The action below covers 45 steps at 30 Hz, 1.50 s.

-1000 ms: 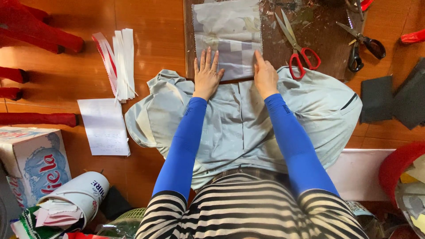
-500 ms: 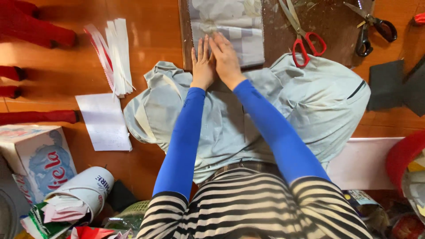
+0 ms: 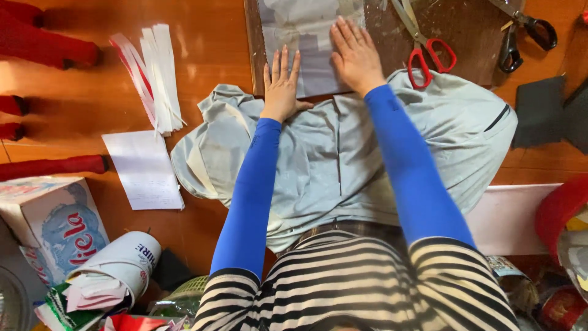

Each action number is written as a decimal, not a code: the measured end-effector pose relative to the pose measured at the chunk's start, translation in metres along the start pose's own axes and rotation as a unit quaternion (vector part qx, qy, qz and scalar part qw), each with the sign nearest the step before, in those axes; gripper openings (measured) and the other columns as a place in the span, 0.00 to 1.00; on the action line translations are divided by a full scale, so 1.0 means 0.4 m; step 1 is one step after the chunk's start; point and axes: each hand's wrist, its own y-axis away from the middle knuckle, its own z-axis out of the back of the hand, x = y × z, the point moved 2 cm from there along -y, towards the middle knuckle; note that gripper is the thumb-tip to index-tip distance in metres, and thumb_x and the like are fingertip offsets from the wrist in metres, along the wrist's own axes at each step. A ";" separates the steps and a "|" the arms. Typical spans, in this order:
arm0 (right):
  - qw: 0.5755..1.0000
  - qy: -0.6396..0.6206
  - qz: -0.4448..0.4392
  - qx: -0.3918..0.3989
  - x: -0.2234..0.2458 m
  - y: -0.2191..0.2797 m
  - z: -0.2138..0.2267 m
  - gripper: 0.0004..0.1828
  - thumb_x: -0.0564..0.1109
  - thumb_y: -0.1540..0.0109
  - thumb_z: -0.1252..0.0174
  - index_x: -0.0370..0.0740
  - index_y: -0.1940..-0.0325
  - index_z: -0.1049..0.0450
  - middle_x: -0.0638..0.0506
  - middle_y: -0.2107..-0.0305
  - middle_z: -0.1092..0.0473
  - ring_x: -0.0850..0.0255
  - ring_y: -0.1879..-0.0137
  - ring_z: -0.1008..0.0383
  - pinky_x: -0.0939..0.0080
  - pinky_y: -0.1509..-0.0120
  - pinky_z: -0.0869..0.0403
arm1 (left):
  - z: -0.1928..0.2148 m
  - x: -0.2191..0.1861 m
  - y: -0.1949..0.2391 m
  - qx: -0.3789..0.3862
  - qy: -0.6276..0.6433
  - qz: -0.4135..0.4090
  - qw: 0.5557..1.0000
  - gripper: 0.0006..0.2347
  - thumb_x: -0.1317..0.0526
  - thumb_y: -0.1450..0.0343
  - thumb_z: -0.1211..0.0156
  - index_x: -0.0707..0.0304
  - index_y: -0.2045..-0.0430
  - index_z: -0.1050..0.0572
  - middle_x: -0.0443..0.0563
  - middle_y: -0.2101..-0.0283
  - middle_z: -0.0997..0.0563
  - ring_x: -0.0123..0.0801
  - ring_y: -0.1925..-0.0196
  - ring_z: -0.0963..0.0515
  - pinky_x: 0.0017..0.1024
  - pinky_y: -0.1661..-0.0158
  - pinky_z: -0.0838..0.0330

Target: Cutting paper strips and templates using scissors in a workspace.

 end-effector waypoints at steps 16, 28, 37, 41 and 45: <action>0.986 0.077 0.145 0.006 0.182 0.119 -0.007 0.30 0.43 0.33 0.49 0.36 0.26 0.36 0.39 0.30 0.39 0.44 0.24 0.42 0.37 0.24 0.41 | -0.007 0.016 -0.001 -0.016 -0.010 -0.039 0.999 0.61 0.41 0.51 0.19 0.49 0.24 0.56 0.60 0.21 0.60 0.54 0.20 0.60 0.59 0.27 0.62; 0.969 0.150 0.197 -0.019 0.077 0.129 0.005 0.26 0.44 0.35 0.49 0.31 0.33 0.31 0.38 0.34 0.33 0.46 0.27 0.36 0.45 0.25 0.37 | -0.049 0.022 -0.003 -0.070 -0.064 -0.080 0.992 0.33 0.52 0.30 0.40 0.27 0.27 0.43 0.68 0.22 0.59 0.63 0.21 0.59 0.66 0.30 0.59; 0.984 -0.016 0.160 0.072 0.009 0.142 0.173 0.22 0.35 0.37 0.46 0.42 0.39 0.26 0.46 0.36 0.31 0.51 0.27 0.35 0.46 0.26 0.37 | 0.017 -0.021 0.094 0.001 -0.056 -0.095 0.994 0.29 0.53 0.29 0.45 0.29 0.29 0.42 0.76 0.26 0.51 0.70 0.25 0.52 0.70 0.32 0.57; 0.956 -0.238 0.089 0.150 -0.063 0.144 0.131 0.28 0.26 0.51 0.48 0.39 0.49 0.21 0.45 0.43 0.25 0.52 0.33 0.29 0.51 0.33 0.31 | 0.078 -0.035 0.095 0.108 -0.024 -0.090 0.990 0.27 0.53 0.28 0.49 0.31 0.29 0.41 0.78 0.28 0.47 0.74 0.27 0.48 0.69 0.35 0.53; 0.886 -0.426 -0.124 0.134 -0.127 0.108 0.053 0.12 0.31 0.36 0.41 0.37 0.51 0.19 0.52 0.56 0.20 0.67 0.49 0.26 0.66 0.43 0.27 | 0.126 0.016 0.013 0.233 0.046 -0.061 0.969 0.21 0.49 0.23 0.54 0.36 0.31 0.36 0.69 0.28 0.39 0.63 0.33 0.32 0.57 0.38 0.39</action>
